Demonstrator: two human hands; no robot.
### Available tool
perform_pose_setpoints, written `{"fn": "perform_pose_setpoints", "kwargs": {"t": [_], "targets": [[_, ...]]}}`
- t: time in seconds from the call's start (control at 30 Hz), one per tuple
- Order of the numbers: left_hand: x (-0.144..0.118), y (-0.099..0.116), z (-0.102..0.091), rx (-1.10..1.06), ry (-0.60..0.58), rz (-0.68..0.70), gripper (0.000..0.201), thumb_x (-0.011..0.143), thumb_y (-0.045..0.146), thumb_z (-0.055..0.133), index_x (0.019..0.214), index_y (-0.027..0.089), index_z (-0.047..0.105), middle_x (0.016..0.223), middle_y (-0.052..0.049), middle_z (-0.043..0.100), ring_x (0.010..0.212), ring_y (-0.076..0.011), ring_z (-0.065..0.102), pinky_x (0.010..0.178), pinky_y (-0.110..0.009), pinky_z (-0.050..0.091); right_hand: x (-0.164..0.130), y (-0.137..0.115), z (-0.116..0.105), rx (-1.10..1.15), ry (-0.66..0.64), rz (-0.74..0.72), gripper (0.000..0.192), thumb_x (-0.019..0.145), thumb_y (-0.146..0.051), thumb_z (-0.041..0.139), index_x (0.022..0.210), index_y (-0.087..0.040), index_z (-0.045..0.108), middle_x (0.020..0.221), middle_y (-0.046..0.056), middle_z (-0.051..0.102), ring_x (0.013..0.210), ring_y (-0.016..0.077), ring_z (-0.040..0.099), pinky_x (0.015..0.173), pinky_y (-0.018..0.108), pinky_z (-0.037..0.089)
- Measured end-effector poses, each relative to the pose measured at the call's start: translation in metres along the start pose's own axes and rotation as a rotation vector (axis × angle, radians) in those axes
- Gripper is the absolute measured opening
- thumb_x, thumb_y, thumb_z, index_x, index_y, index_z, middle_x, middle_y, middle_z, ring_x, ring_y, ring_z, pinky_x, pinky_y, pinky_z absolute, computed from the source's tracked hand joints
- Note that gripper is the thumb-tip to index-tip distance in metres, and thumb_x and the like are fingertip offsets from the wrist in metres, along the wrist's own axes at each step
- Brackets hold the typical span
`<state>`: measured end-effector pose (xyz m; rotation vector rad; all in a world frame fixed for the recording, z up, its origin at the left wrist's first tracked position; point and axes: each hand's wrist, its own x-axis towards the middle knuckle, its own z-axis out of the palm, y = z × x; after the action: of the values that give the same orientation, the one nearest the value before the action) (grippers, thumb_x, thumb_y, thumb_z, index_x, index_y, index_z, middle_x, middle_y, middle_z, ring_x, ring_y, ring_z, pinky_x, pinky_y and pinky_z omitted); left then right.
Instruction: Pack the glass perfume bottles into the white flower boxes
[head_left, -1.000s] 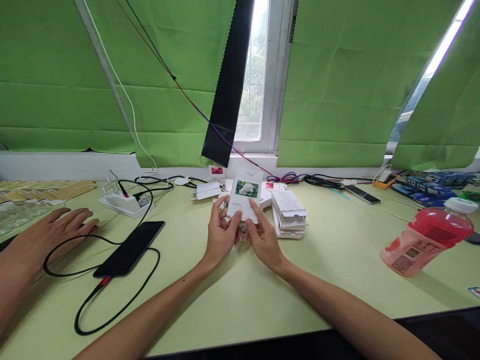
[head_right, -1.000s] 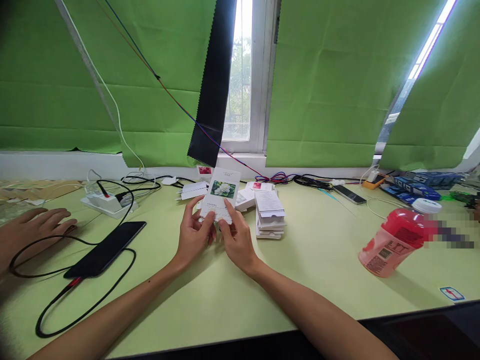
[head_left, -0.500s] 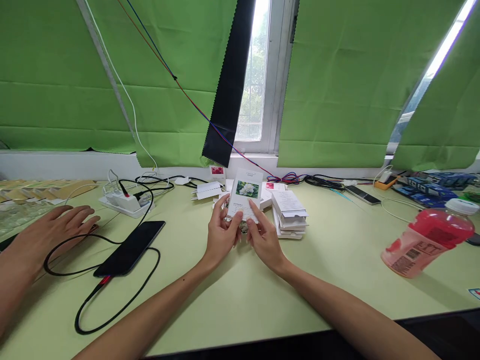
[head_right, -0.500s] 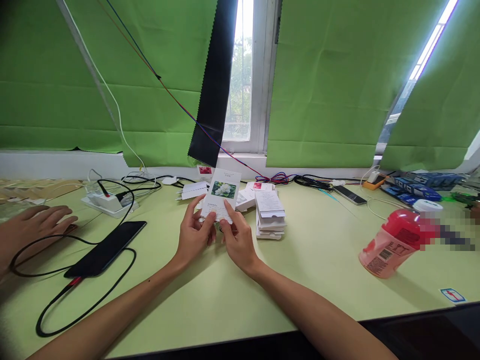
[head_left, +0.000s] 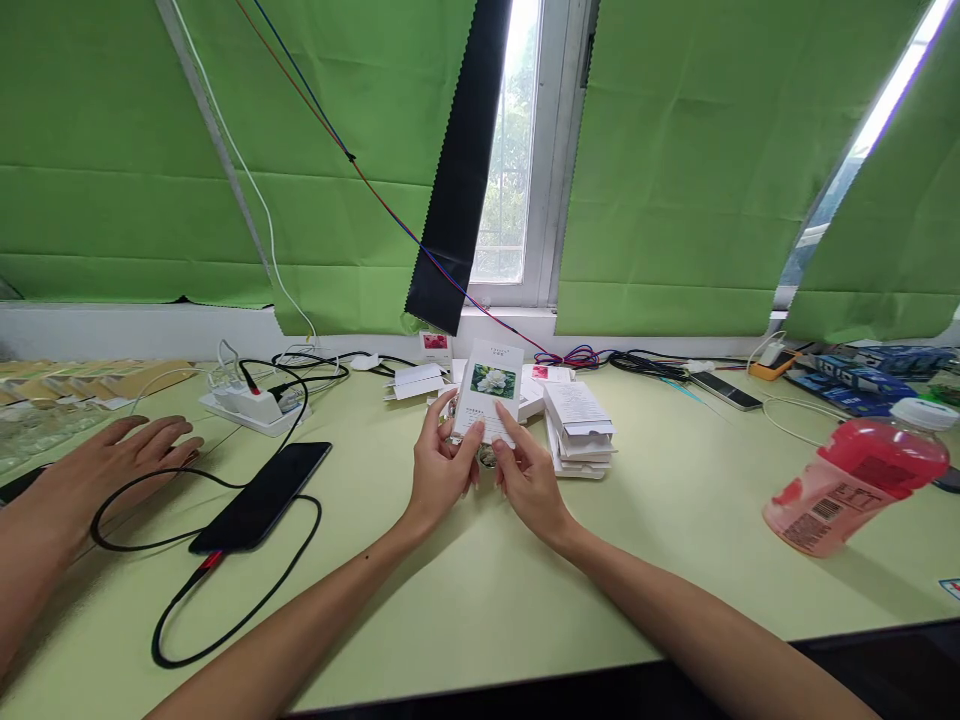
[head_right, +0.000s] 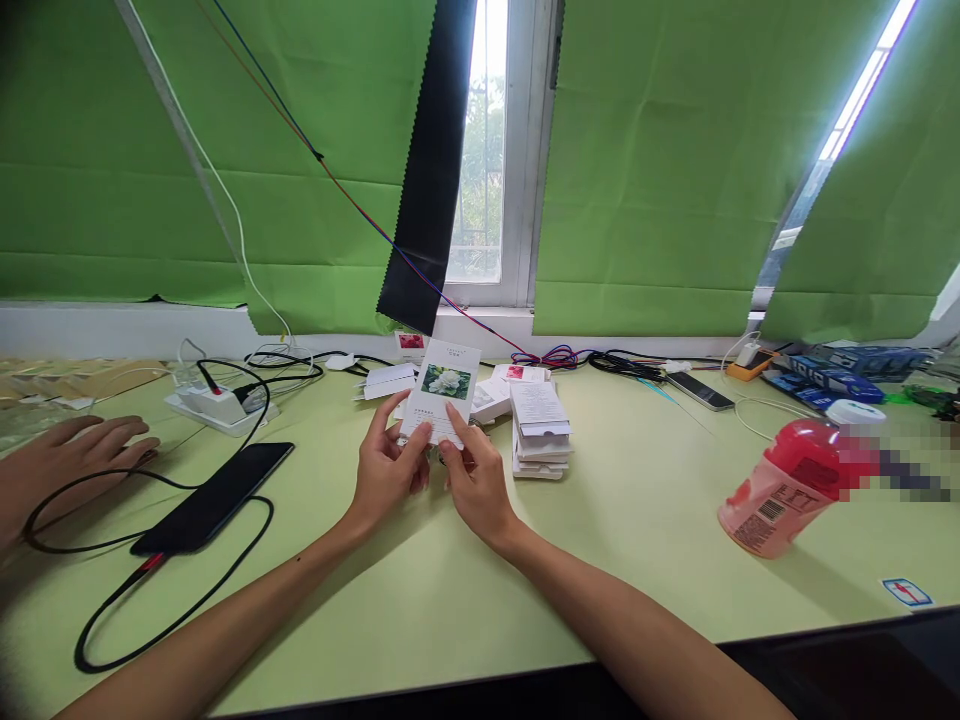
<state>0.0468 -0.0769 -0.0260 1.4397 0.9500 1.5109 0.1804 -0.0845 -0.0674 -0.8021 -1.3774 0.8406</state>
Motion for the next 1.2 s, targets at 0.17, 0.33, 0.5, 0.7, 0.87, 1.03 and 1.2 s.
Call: {"fn": "perform_pose_setpoints", "kwargs": {"t": [0.17,0.33,0.5,0.7,0.87,1.03,1.2], "targets": [[-0.0002,-0.001,-0.0002,0.004,-0.014,-0.007,0.071,0.086,0.055,0.075,0.143,0.024,0.046,0.068,0.006,0.063,0.033,-0.0086,0.049,0.031,-0.019,0.04,0.0005,-0.0004,-0.0003,0.005,-0.004,-0.015,0.056,0.103,-0.047,0.056,0.156,-0.031,0.05,0.095,0.0,0.055,0.056,0.0062,0.048,0.048,0.021,0.045],[0.0,-0.0024,-0.0013,0.002,-0.023,-0.016,0.076,0.085,0.057,0.075,0.146,0.022,0.045,0.066,0.006,0.061,0.033,-0.0092,0.05,0.03,-0.019,0.039,0.001,0.0012,-0.0011,-0.005,-0.009,-0.036,0.054,0.103,-0.046,0.055,0.155,-0.031,0.052,0.1,0.002,0.055,0.058,0.0063,0.048,0.049,0.021,0.046],[-0.0003,-0.0019,-0.002,-0.007,-0.026,-0.032,0.078,0.085,0.057,0.076,0.147,0.021,0.045,0.061,0.007,0.059,0.032,-0.01,0.05,0.029,-0.019,0.038,0.0007,0.0008,-0.001,0.004,0.0,-0.032,0.055,0.103,-0.047,0.056,0.155,-0.031,0.052,0.097,0.001,0.054,0.059,0.0067,0.048,0.049,0.021,0.045],[-0.0013,-0.0009,-0.0012,-0.014,-0.024,-0.039,0.079,0.084,0.057,0.076,0.148,0.02,0.046,0.066,0.005,0.064,0.031,-0.009,0.05,0.028,-0.019,0.036,0.001,-0.0006,-0.0009,0.02,-0.005,-0.005,0.058,0.103,-0.047,0.055,0.158,-0.03,0.049,0.086,-0.002,0.052,0.057,0.0073,0.046,0.048,0.021,0.043],[-0.0012,-0.0016,-0.0008,-0.031,-0.019,-0.044,0.079,0.084,0.057,0.077,0.147,0.02,0.047,0.065,0.006,0.063,0.03,-0.0087,0.049,0.027,-0.018,0.033,0.001,0.0,-0.0007,0.01,0.001,-0.005,0.058,0.102,-0.047,0.055,0.157,-0.028,0.05,0.083,-0.002,0.051,0.057,0.0079,0.045,0.048,0.021,0.042],[-0.0011,-0.0016,-0.0005,-0.037,-0.026,-0.043,0.076,0.083,0.057,0.077,0.144,0.02,0.05,0.062,0.008,0.06,0.03,-0.0092,0.049,0.027,-0.019,0.033,0.0014,0.0013,-0.0011,-0.016,0.027,-0.023,0.057,0.101,-0.046,0.057,0.154,-0.027,0.054,0.089,0.0,0.053,0.063,0.0091,0.045,0.051,0.021,0.042],[-0.0024,-0.0008,0.0001,-0.035,-0.024,-0.048,0.076,0.083,0.058,0.077,0.142,0.019,0.051,0.063,0.007,0.061,0.029,-0.0093,0.048,0.027,-0.019,0.033,0.0021,0.0008,-0.0015,-0.021,0.057,-0.045,0.055,0.101,-0.046,0.059,0.151,-0.024,0.058,0.086,0.001,0.053,0.065,0.01,0.046,0.053,0.022,0.042]]}}
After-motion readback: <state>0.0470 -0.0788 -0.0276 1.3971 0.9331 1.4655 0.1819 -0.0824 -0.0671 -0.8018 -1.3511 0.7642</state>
